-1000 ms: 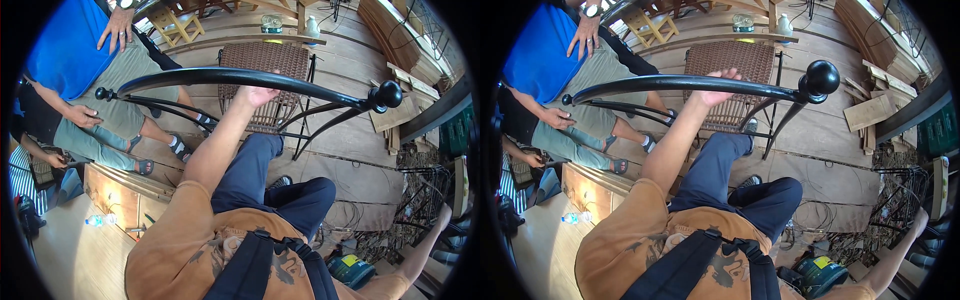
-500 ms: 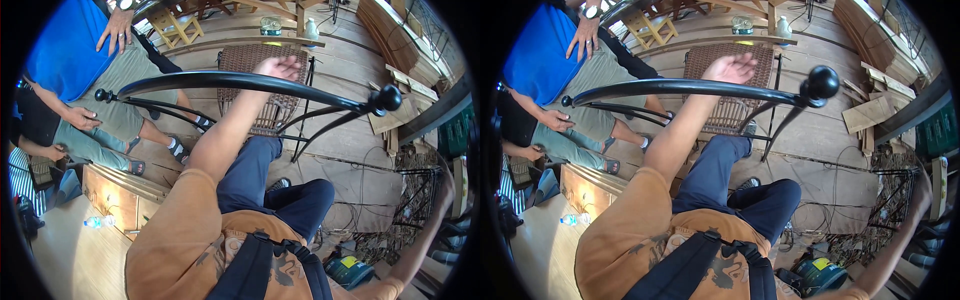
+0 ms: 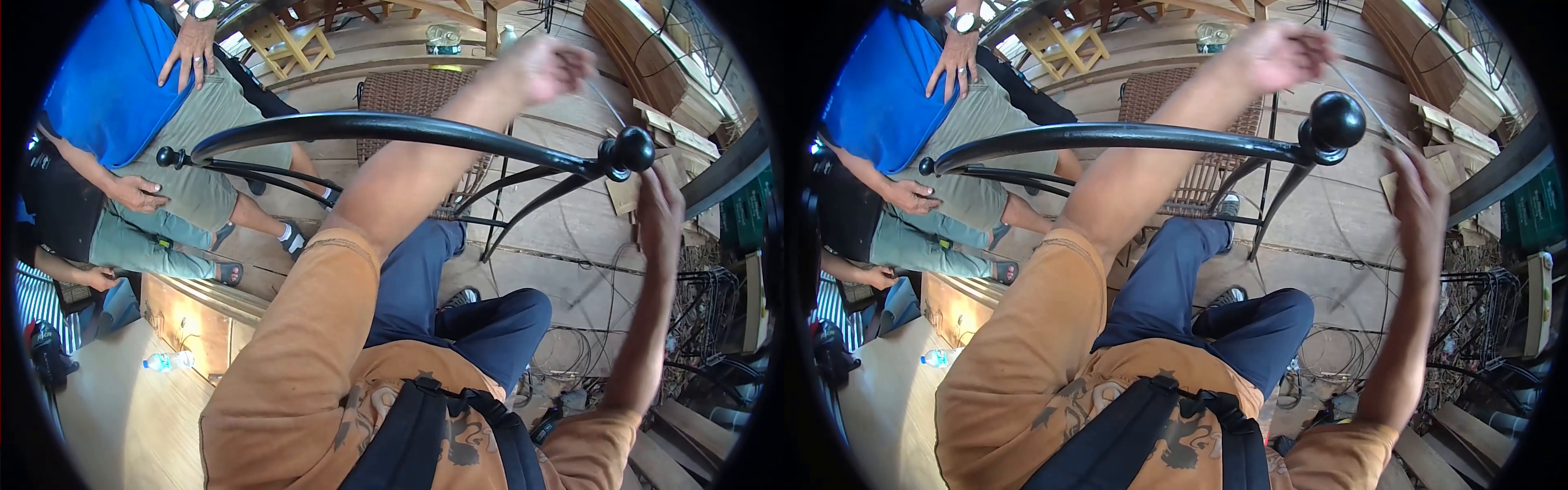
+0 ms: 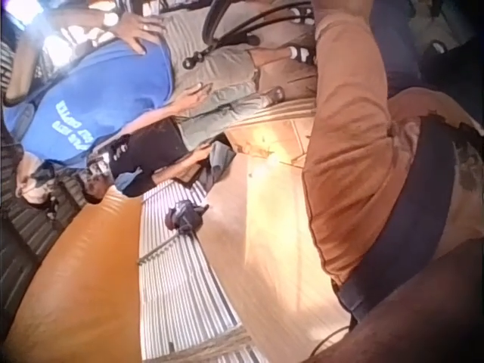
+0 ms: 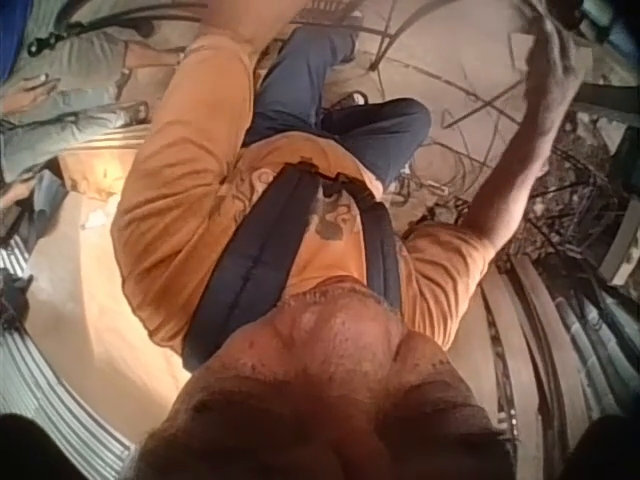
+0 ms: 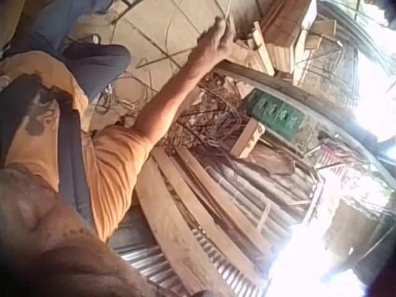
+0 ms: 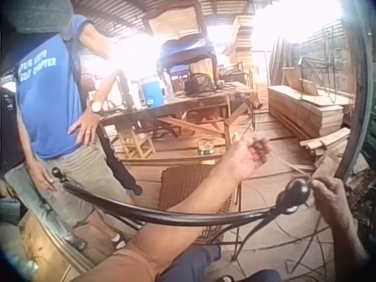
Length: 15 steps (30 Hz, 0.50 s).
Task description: The person positions a metal chair frame, then weaves wicker strips through the frame by hand.
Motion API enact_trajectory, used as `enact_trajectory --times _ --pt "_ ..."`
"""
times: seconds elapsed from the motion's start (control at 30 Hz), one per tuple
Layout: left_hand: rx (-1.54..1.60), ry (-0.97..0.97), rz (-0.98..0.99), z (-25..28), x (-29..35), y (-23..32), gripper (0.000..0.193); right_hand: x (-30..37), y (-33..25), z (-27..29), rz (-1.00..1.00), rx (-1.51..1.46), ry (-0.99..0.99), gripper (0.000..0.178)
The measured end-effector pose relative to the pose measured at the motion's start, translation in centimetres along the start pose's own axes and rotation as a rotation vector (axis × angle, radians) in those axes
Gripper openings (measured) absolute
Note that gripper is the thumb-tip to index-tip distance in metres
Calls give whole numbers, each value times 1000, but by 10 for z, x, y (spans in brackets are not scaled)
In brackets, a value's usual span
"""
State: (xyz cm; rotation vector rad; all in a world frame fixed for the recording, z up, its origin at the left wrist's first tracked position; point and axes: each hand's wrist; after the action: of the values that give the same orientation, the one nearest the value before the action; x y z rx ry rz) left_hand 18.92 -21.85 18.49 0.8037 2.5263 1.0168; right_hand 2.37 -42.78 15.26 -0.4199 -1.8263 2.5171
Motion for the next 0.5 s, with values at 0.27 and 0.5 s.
enact_trajectory --times 0.27,0.5 --pt "-13 398 -162 62 45 44 16 140 163 284 -362 542 416 32" --pt "19 433 -403 107 -41 260 20 210 243 352 -714 1100 489 67"
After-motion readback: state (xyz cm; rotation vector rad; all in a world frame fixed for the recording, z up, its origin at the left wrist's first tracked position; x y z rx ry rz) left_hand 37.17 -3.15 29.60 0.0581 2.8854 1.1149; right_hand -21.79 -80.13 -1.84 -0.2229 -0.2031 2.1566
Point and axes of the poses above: each hand's wrist, its own x-axis away from the middle knuckle, its own z-axis out of the back of the hand, y = z × x, and after that the axes turned 1 degree about y, right-handed
